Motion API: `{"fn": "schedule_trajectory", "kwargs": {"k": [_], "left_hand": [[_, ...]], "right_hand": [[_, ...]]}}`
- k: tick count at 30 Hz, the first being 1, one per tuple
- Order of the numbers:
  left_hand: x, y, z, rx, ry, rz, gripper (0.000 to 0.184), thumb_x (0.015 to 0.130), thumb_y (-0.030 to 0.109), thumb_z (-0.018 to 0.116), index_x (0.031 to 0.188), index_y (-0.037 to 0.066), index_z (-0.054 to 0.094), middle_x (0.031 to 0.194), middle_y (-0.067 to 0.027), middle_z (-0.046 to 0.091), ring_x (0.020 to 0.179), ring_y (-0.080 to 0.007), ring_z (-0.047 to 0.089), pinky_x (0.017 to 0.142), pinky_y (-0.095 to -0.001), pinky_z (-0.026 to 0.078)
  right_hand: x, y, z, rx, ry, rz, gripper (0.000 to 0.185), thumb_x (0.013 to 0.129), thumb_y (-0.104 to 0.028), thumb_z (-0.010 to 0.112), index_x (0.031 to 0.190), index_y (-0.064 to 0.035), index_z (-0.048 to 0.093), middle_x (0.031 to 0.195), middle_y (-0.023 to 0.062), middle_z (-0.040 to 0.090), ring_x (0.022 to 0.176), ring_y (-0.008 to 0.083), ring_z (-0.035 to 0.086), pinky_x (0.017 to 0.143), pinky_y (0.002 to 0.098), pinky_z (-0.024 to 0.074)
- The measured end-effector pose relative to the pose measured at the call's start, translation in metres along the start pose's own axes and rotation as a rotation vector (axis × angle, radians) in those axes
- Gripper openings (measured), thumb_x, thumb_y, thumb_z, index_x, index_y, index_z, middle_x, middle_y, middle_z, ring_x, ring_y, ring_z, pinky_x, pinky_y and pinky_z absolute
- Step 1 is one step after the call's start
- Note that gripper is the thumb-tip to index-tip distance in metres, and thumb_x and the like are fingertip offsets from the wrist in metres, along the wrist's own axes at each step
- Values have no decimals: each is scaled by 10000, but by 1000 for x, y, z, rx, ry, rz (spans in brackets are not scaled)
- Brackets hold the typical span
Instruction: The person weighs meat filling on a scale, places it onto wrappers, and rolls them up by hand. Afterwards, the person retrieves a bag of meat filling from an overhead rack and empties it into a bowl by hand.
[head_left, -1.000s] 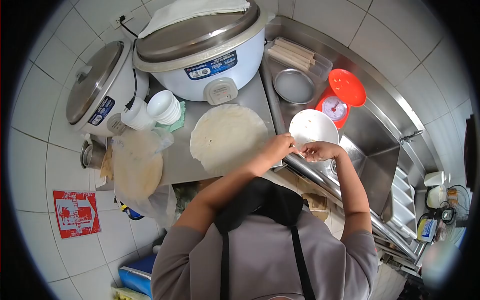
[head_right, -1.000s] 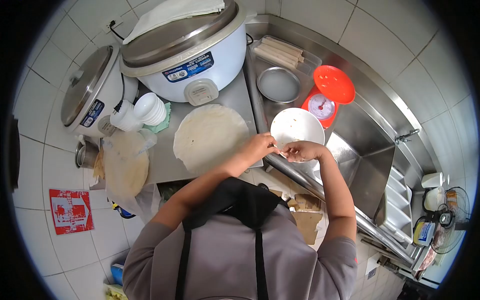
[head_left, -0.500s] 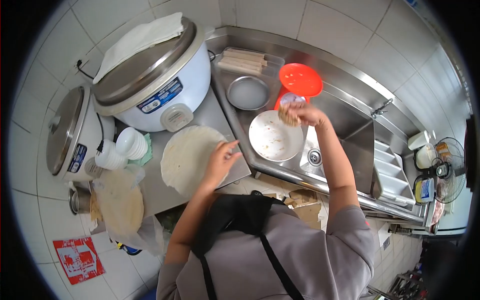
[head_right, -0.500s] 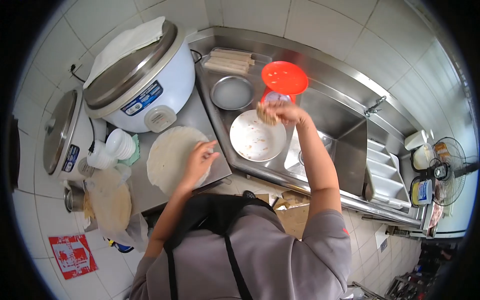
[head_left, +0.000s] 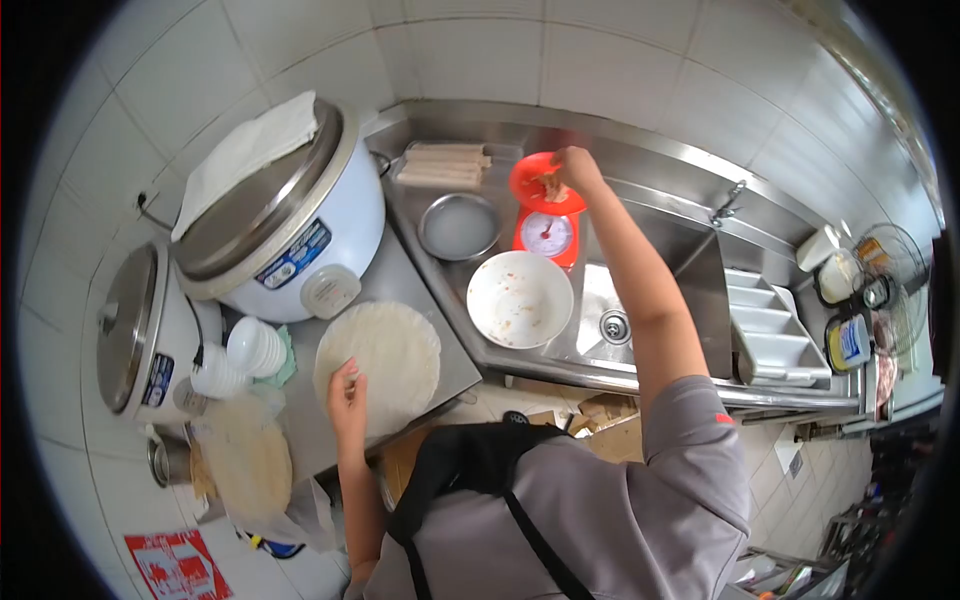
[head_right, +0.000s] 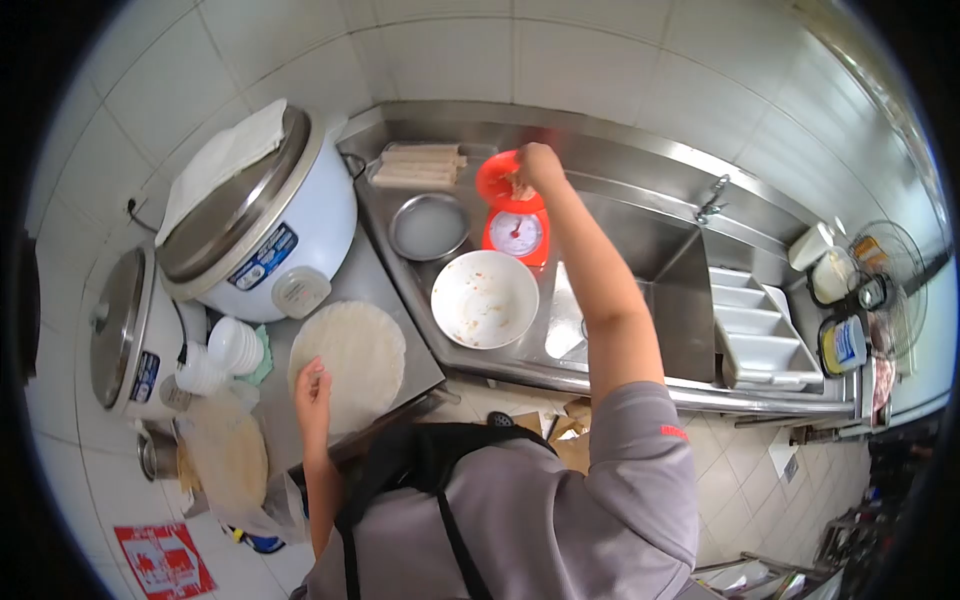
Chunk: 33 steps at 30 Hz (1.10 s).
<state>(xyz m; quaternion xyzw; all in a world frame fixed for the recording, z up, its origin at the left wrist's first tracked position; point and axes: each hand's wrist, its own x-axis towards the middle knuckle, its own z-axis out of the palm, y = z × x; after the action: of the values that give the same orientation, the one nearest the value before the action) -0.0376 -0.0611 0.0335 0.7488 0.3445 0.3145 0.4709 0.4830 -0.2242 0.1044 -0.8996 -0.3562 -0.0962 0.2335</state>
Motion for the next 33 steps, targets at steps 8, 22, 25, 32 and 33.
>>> {"fn": "schedule_trajectory", "kwargs": {"k": [8,22,25,32,33], "left_hand": [[37,12,37,-173,-196,160,301,849,58,529,1143,2,502,986,-49,546,780,-104,508,672,-229,427],[-59,104,191,-252,-833,372,305,865,73,514,1166,29,487,932,-25,535,705,-66,505,621,-190,411],[-99,123,226,-355,-761,323,275,875,62,500,1141,-6,476,923,-48,524,701,-77,502,626,-204,416],[-215,163,341,-512,-818,206,307,884,66,501,1183,25,449,960,-43,518,710,-67,500,619,-192,426],[-228,172,351,-534,-856,216,321,879,48,499,1194,26,439,968,-44,515,724,-70,503,634,-198,436]], "right_hand": [[-139,-91,22,484,248,94,187,745,-89,591,929,-57,590,862,125,603,771,233,590,664,362,466],[-442,7,-150,225,120,427,316,746,-198,659,1019,-61,580,1030,149,500,892,336,553,780,406,448],[-515,56,-211,146,221,509,301,750,-213,657,994,-46,599,989,140,527,902,320,554,785,397,450],[-649,147,-335,317,342,680,279,774,-204,664,991,-31,628,876,103,608,774,174,592,693,291,476],[-654,154,-355,369,363,684,274,778,-199,665,988,-28,629,858,91,617,764,158,585,688,282,473]]}}
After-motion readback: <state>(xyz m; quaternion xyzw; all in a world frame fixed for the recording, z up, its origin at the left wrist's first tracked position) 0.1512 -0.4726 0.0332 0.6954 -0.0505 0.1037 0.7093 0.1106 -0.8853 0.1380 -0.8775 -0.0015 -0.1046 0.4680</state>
